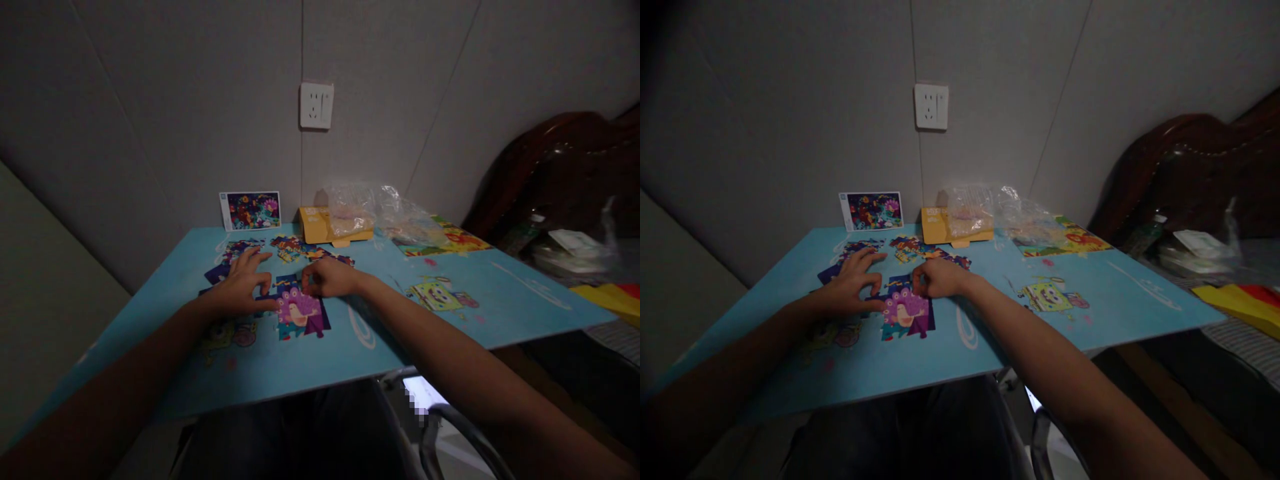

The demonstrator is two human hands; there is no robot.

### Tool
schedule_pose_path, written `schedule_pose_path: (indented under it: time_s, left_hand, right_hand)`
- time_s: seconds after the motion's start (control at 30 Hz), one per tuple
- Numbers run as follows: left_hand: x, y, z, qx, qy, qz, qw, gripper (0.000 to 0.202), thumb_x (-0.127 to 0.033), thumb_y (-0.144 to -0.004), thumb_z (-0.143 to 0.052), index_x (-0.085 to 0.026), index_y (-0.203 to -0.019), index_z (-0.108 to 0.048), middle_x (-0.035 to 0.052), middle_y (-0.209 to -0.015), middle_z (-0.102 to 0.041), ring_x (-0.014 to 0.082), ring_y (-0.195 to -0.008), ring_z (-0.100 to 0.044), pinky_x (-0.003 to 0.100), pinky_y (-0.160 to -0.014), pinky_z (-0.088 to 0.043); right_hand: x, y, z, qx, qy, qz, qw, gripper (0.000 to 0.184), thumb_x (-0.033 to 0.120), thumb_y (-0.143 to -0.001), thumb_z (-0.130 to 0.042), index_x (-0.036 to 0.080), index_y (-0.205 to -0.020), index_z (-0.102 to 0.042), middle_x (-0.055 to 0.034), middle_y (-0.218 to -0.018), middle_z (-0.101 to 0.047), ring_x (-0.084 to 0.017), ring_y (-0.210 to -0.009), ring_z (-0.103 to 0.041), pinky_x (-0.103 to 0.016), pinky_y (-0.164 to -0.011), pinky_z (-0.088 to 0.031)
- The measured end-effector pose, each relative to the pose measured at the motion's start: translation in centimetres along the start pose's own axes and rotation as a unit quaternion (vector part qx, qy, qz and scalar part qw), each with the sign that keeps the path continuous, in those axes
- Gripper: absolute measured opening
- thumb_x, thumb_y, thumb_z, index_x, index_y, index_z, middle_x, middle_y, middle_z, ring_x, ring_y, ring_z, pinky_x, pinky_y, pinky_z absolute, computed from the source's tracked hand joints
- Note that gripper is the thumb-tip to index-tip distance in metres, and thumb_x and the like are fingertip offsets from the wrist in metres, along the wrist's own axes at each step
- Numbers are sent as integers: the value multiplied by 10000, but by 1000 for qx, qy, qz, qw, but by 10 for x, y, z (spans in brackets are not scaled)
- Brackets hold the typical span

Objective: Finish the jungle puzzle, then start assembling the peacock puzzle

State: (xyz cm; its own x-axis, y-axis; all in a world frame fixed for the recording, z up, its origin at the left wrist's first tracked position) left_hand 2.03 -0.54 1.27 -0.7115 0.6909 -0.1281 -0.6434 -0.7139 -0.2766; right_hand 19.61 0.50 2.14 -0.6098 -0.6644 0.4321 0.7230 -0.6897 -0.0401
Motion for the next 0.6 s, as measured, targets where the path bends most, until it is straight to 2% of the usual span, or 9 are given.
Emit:
schedule_pose_path:
  time_s: [0.1,0.17,0.3,0.43,0.5,0.6]
  left_hand:
    - [-22,-10,0,-64,-50,-78,994,375,-501,-809,-628,-150,-678,-650,148,-1459,-390,435,-1386,-205,673,-1070,-201]
    - [-35,-15,-2,-75,-65,-121,988,325,-444,-845,-591,-154,-741,-695,153,-1465,-384,438,-1381,-221,681,-1060,-210]
    - [-45,-20,-8,-62,-97,-146,983,347,-425,-904,-500,-151,-854,-706,170,-1464,-386,430,-1395,-214,659,-1054,-258]
    - [-47,-22,-14,-37,-111,-163,980,352,-371,-927,-447,-120,-1092,-630,200,-1449,-412,393,-1409,-223,604,-1090,-264]
    - [-47,-25,-17,-13,-111,-178,978,341,-351,-931,-432,-113,-1100,-608,201,-1421,-447,384,-1413,-228,588,-1110,-243]
    - [-48,-30,-21,26,-113,-200,973,321,-345,-934,-414,-110,-1019,-614,204,-1271,-562,387,-1404,-255,579,-1121,-222]
  right_hand:
    - [-2,-1,-3,15,-16,0,1000,110,115,-753,-647,132,-855,-685,29,-624,-588,-99,-574,-502,-203,-563,-330]
    - [-2,-3,-4,21,-26,14,999,69,88,-757,-632,124,-809,-660,23,-643,-600,-102,-597,-519,-202,-585,-349]
    - [-2,-7,-8,40,-36,35,998,112,12,-730,-612,122,-741,-623,8,-693,-633,-111,-658,-557,-206,-638,-387]
    - [2,-14,-7,84,-5,21,996,95,26,-758,-615,121,-759,-619,-6,-732,-658,-117,-667,-558,-218,-649,-404]
    - [4,-19,-7,119,38,4,992,67,51,-776,-616,114,-791,-631,-25,-765,-673,-124,-665,-559,-228,-642,-410]
    - [8,-28,-8,185,105,-3,977,77,68,-796,-600,101,-839,-654,-63,-832,-696,-139,-703,-583,-239,-653,-422]
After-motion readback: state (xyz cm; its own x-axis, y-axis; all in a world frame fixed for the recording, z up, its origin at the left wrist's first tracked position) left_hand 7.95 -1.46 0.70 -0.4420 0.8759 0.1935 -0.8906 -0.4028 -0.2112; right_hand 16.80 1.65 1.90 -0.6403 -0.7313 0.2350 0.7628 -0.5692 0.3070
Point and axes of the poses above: each hand's wrist, its own y-axis away from the middle knuckle, its own z-axis out of the back of the hand, x = y × z, the point moved 6 cm from there along -y, towards the middle knuckle
